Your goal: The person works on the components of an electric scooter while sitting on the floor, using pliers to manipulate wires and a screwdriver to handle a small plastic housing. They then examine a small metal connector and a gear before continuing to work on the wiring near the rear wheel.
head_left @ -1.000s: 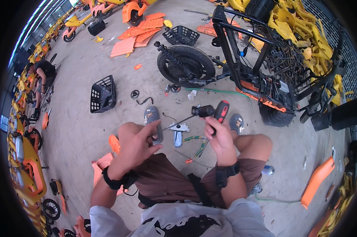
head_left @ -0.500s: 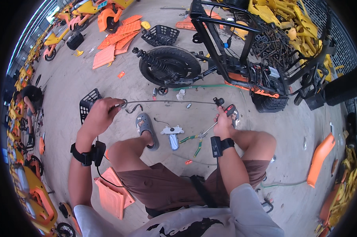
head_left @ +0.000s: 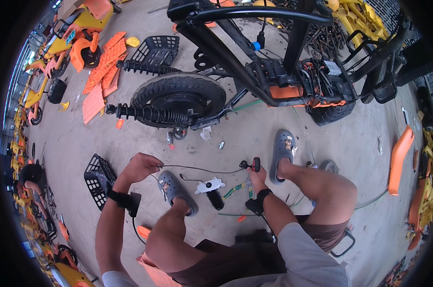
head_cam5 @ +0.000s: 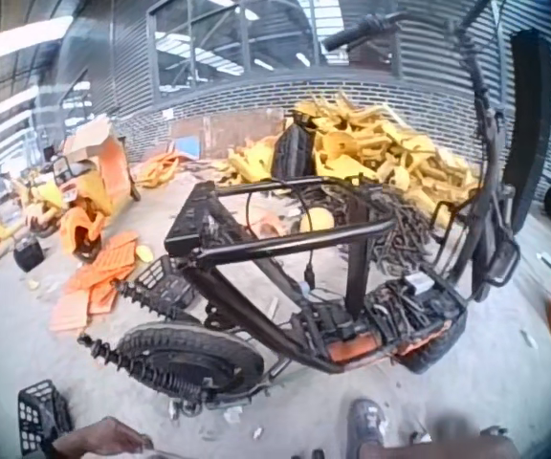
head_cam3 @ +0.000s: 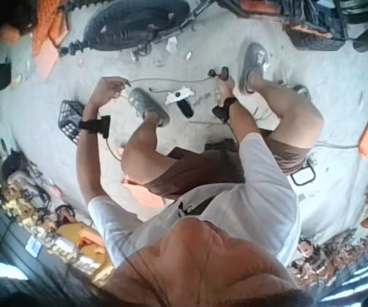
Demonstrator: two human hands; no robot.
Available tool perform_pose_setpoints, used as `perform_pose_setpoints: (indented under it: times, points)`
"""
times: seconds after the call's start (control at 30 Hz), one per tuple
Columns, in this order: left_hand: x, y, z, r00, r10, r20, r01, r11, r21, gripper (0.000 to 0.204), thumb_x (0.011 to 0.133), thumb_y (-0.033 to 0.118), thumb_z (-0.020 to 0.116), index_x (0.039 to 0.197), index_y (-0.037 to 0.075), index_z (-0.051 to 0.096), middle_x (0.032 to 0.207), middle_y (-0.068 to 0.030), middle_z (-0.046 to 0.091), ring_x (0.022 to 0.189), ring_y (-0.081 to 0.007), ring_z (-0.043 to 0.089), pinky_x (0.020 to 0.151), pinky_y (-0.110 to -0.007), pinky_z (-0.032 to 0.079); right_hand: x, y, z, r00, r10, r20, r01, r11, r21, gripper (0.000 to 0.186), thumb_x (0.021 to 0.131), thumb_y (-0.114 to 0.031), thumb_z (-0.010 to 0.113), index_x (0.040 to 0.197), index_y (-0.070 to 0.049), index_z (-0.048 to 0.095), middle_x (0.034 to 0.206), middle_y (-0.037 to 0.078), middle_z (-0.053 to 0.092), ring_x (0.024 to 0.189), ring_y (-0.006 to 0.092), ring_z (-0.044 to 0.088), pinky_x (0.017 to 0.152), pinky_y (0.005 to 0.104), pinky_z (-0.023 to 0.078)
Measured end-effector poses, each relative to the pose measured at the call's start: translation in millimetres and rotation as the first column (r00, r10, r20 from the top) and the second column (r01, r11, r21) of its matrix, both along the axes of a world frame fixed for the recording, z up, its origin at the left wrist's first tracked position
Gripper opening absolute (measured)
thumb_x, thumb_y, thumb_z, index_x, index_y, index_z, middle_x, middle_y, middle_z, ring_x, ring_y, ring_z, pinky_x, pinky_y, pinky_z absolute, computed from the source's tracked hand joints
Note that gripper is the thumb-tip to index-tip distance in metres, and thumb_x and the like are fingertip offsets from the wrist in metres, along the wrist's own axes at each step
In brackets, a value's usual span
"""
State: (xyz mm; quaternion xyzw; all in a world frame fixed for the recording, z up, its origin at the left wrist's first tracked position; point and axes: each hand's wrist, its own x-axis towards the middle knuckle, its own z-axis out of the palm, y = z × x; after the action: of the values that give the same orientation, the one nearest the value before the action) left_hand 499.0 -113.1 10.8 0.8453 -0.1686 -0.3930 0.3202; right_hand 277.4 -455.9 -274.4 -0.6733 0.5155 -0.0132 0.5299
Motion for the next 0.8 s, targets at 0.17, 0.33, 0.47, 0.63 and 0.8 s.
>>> perform_pose_setpoints:
  times: [0.17, 0.33, 0.47, 0.63, 0.8]
  points:
    - [9, 7, -51, 0.971, -0.099, 0.219, 0.080, 0.992, 0.093, 0.019, 0.072, -0.002, 0.068, 0.089, 0.004, 0.073, 0.084, -0.0113, 0.071, 0.077, -0.0209, 0.068, 0.072, -0.030, 0.052, -13, 24, -7, 0.989, 0.146, 0.038, -0.092, 0.782, -0.616, 0.023, 0.075, -0.021, 0.074, 0.088, -0.005, 0.065, 0.076, 0.015, 0.065, 0.069, 0.0335, 0.061, 0.070, 0.0401, 0.049]
    - [-19, 39, -88, 0.877, -0.336, 0.343, 0.221, 0.917, 0.333, 0.014, 0.071, -0.001, 0.061, 0.079, 0.005, 0.071, 0.081, -0.0120, 0.069, 0.077, -0.0283, 0.066, 0.071, -0.036, 0.053, -32, 16, 29, 0.990, 0.102, -0.101, -0.133, 0.922, -0.365, 0.025, 0.077, -0.028, 0.070, 0.084, -0.005, 0.064, 0.072, 0.013, 0.064, 0.067, 0.0331, 0.062, 0.069, 0.0416, 0.050]
    - [-33, 70, -100, 0.819, -0.378, 0.431, 0.203, 0.895, 0.398, 0.018, 0.070, -0.001, 0.060, 0.080, 0.010, 0.070, 0.080, -0.0117, 0.069, 0.078, -0.0306, 0.066, 0.071, -0.038, 0.053, -3, -15, 111, 0.966, 0.115, 0.230, -0.095, 0.991, -0.098, 0.032, 0.078, -0.033, 0.071, 0.081, -0.002, 0.061, 0.062, 0.006, 0.057, 0.056, 0.0199, 0.056, 0.058, 0.0346, 0.048]
    - [-63, 136, -118, 0.773, -0.257, 0.580, 0.026, 0.926, 0.376, 0.018, 0.070, -0.002, 0.058, 0.077, 0.011, 0.069, 0.080, -0.0126, 0.068, 0.078, -0.0327, 0.065, 0.070, -0.041, 0.052, 16, -53, 338, 0.847, 0.252, 0.468, -0.407, 0.874, 0.265, 0.027, 0.088, -0.028, 0.066, 0.104, -0.007, 0.058, 0.062, -0.004, 0.047, 0.049, 0.0057, 0.042, 0.042, 0.0219, 0.032]
    - [-112, 171, -117, 0.753, -0.056, 0.655, -0.209, 0.924, 0.320, 0.014, 0.073, 0.006, 0.055, 0.075, 0.005, 0.069, 0.084, -0.0161, 0.068, 0.082, -0.0337, 0.065, 0.074, -0.042, 0.052, -74, -121, 529, 0.759, 0.629, 0.168, -0.610, 0.777, -0.156, 0.029, 0.086, -0.029, 0.068, 0.099, -0.005, 0.058, 0.061, -0.002, 0.051, 0.046, 0.0041, 0.045, 0.039, 0.0215, 0.034]
